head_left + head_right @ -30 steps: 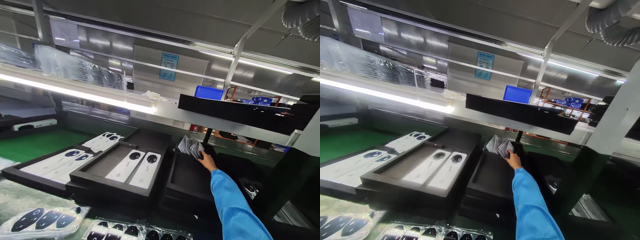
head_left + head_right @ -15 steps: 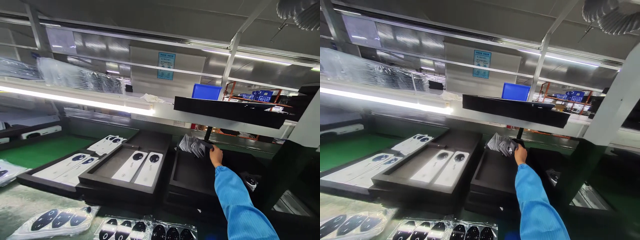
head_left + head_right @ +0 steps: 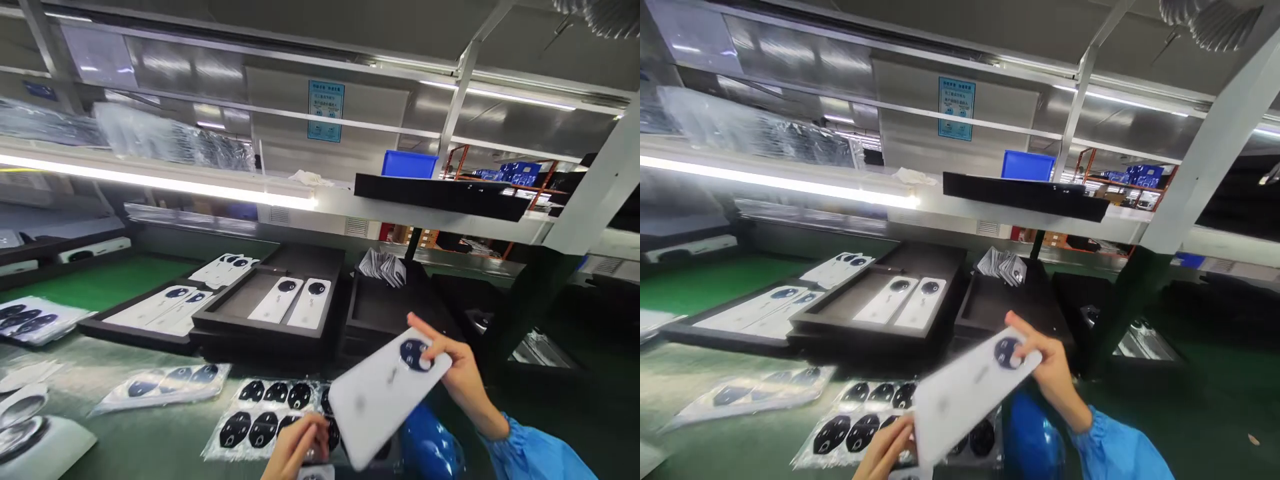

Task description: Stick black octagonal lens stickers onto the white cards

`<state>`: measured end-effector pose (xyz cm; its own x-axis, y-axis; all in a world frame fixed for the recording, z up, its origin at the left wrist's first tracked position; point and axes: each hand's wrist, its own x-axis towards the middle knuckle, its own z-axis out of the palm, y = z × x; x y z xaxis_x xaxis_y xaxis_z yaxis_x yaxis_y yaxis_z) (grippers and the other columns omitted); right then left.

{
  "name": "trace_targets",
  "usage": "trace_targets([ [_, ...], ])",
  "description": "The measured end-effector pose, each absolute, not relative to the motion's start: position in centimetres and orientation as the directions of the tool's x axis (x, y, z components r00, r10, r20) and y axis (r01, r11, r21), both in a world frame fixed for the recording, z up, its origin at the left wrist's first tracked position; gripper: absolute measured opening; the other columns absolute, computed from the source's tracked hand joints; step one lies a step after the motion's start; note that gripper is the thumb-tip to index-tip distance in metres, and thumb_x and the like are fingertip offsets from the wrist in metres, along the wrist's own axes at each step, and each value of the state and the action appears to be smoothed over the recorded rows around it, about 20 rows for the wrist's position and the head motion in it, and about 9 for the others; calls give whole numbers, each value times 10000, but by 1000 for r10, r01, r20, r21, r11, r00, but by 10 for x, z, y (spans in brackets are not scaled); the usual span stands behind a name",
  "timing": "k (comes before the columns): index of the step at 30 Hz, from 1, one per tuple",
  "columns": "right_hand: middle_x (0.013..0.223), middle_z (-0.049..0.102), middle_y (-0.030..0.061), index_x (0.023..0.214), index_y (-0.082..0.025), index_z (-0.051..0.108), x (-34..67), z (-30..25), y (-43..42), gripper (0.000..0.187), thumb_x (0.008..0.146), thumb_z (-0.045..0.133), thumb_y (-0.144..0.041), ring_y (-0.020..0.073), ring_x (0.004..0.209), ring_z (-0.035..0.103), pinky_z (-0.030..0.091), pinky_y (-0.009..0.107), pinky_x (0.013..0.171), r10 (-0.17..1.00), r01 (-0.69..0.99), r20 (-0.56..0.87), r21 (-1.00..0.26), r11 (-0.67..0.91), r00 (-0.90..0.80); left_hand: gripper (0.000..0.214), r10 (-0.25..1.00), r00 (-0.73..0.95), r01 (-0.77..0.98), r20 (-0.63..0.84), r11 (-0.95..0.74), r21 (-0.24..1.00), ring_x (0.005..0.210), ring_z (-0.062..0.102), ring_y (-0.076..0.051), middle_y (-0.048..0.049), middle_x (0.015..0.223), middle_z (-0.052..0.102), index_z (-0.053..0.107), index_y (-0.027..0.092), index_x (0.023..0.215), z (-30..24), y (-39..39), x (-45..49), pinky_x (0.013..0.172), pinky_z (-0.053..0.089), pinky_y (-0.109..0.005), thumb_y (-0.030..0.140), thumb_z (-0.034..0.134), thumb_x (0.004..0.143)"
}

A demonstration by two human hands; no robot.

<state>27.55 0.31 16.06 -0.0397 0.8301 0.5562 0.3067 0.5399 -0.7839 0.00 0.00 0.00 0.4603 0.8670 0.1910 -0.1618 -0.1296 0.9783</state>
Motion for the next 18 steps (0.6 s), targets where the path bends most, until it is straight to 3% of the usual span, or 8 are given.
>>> trace_targets([
  [2, 1107, 662, 104, 533, -245, 655, 249, 143, -23, 358, 706, 727, -549, 313, 1106, 588, 522, 424, 880, 851, 214, 500, -824, 524, -157, 600, 847, 525, -210, 80, 38, 977, 739, 597, -169, -70, 819, 633, 623, 146, 936, 8, -2, 3, 665, 477, -262, 706, 432, 839],
  [5, 1105, 656, 78, 547, -272, 685, 213, 119, -46, 289, 698, 758, -508, 300, 1126, 573, 485, 435, 939, 853, 103, 438, -871, 481, -283, 691, 717, 695, -221, -53, 284, 933, 691, 615, -182, -98, 768, 642, 647, 99, 908, 25, -13, 4, 649, 482, -280, 743, 420, 800],
  [8, 1217, 596, 40, 583, -296, 707, 188, 99, -56, 222, 728, 750, -458, 275, 1123, 581, 476, 420, 956, 851, 32, 389, -904, 426, -354, 593, 623, 777, -225, -89, 406, 885, 741, 634, -190, -108, 796, 661, 669, 88, 879, 40, -32, 0, 733, 489, -292, 657, 615, 720],
  [11, 1298, 541, 8, 628, -315, 725, 174, 85, -60, 167, 745, 734, -432, 261, 1150, 565, 463, 415, 975, 854, 14, 345, -925, 380, -391, 483, 621, 778, -251, -93, 443, 861, 734, 634, -162, -85, 814, 670, 674, 105, 929, 45, -47, -7, 696, 481, -239, 451, 781, 609],
  [13, 1320, 529, 16, 782, -328, 748, 170, 77, -61, 103, 761, 713, -423, 263, 1185, 538, 457, 432, 980, 865, 30, 308, -937, 347, -397, 459, 625, 774, -250, -101, 449, 858, 698, 632, -149, -76, 815, 673, 668, 116, 973, 42, -52, -12, 643, 477, -218, 345, 793, 595],
  [16, 1310, 550, 77, 1189, -314, 630, 167, 66, -61, 390, 820, 623, -442, 253, 1099, 604, 527, 418, 870, 895, 80, 223, -959, 273, -386, 409, 658, 745, -243, -110, 421, 874, 628, 614, -120, -63, 775, 671, 660, 115, 992, 33, -54, -18, 547, 434, -171, 294, 755, 636],
  [18, 1181, 640, 109, 1280, -262, 557, 168, 59, -60, 466, 864, 528, -471, 229, 908, 680, 569, 354, 703, 914, 132, 156, -967, 219, -373, 402, 686, 720, -236, -106, 386, 892, 601, 605, -119, -55, 738, 666, 656, 107, 982, 27, -54, -19, 515, 410, -163, 285, 753, 634],
])
